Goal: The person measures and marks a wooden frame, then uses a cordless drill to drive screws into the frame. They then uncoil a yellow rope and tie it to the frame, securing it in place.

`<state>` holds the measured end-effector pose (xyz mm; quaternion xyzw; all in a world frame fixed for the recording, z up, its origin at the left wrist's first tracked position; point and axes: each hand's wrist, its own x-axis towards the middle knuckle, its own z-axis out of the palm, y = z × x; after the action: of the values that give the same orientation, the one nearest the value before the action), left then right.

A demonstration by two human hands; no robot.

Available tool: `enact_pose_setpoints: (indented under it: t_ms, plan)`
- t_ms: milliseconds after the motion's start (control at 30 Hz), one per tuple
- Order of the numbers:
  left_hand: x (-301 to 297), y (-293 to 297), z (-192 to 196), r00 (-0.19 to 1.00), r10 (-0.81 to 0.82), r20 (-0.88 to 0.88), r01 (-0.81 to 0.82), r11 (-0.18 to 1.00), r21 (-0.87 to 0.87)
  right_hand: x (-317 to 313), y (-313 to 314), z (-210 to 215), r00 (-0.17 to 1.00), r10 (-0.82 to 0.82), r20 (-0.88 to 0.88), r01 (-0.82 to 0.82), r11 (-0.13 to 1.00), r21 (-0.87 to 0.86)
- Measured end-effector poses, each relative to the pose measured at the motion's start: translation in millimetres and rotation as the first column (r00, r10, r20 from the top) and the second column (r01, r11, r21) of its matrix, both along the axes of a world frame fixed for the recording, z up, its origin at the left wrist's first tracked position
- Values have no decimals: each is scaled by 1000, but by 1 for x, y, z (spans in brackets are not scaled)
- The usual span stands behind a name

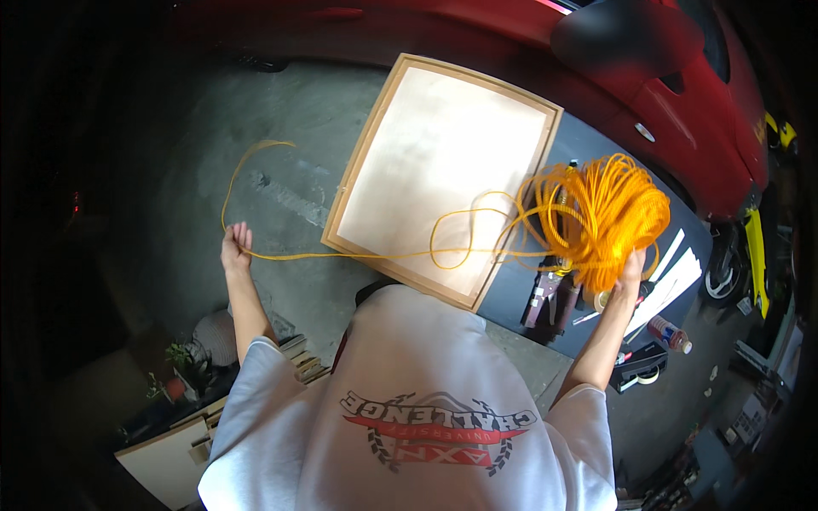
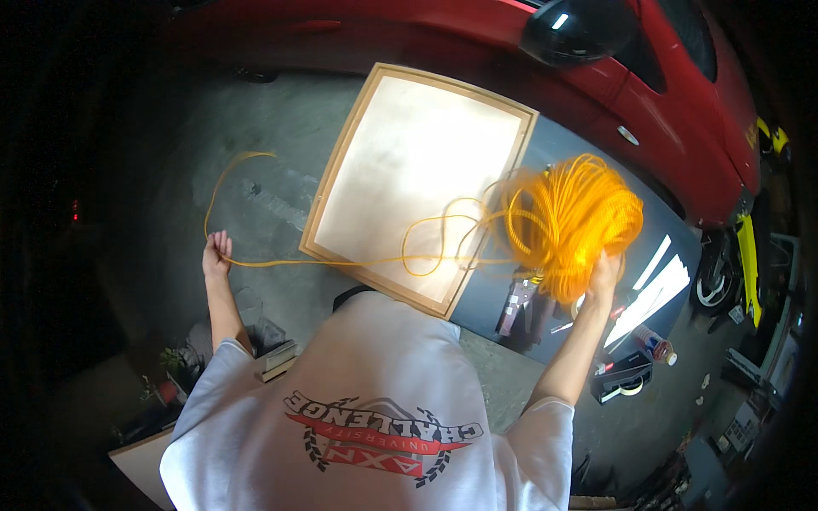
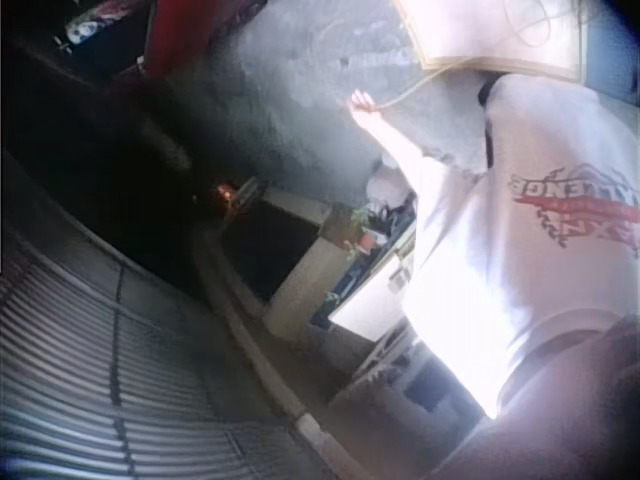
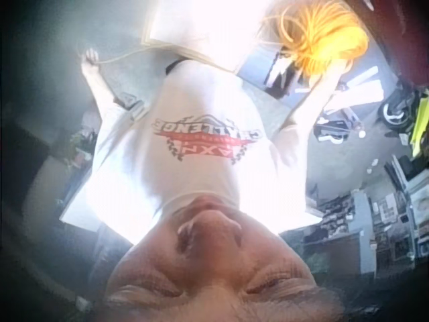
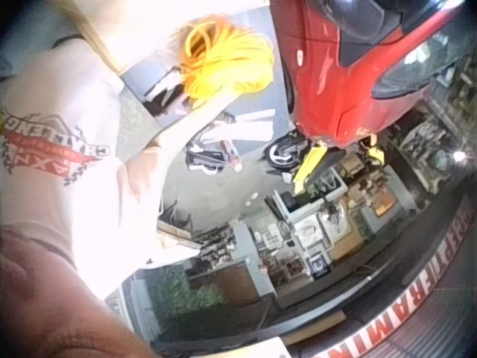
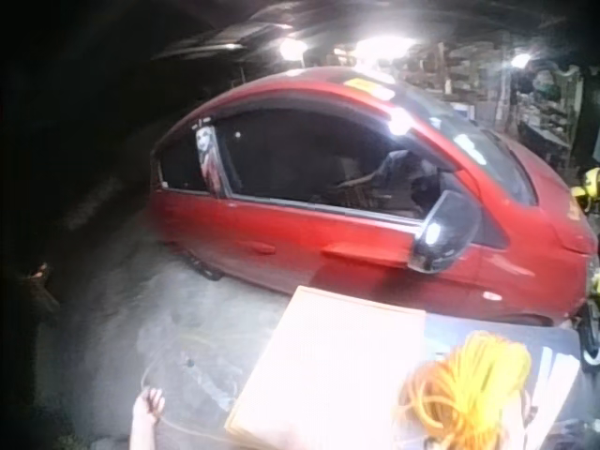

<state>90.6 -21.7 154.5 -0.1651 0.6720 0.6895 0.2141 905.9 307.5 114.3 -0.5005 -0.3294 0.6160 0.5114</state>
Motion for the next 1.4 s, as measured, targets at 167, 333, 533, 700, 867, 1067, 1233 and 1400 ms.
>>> enact_pose_setpoints:
  t_ms: [167, 333, 533, 700, 867, 1067, 1233, 1400]
  plan:
    - [-29, -85, 60, 961, -178, -212, 247, 896, 368, -98, 65, 14, 889, 218, 402, -249, 968, 25]
    - [31, -4, 117, 857, -192, -478, 425, 788, 445, -233, 115, -15, 686, 294, 665, -377, 926, -20]
    - [132, 63, 121, 413, -661, -627, 786, 606, -122, -323, 67, 47, 13, -325, 946, -398, 866, 303]
    - [193, 77, 64, -265, -914, -308, 959, -217, -181, -419, -99, 123, 507, 712, 486, -840, 534, 95]
    - [173, 71, 19, -811, -566, -146, 577, -734, -358, -458, -168, 120, 899, 367, -241, -389, 920, -50]
    - [131, 94, 19, -451, -477, -754, 863, -18, -505, -308, -158, 150, 829, -556, 55, 557, 831, 1]
    - [51, 177, -28, -475, -778, -411, 719, -74, -690, -163, -157, 300, 53, -894, 445, 379, 430, 819]
    - [72, 223, -82, -935, -353, 15, 104, -316, -943, -227, -152, 323, 27, -834, 551, -191, 536, 822]
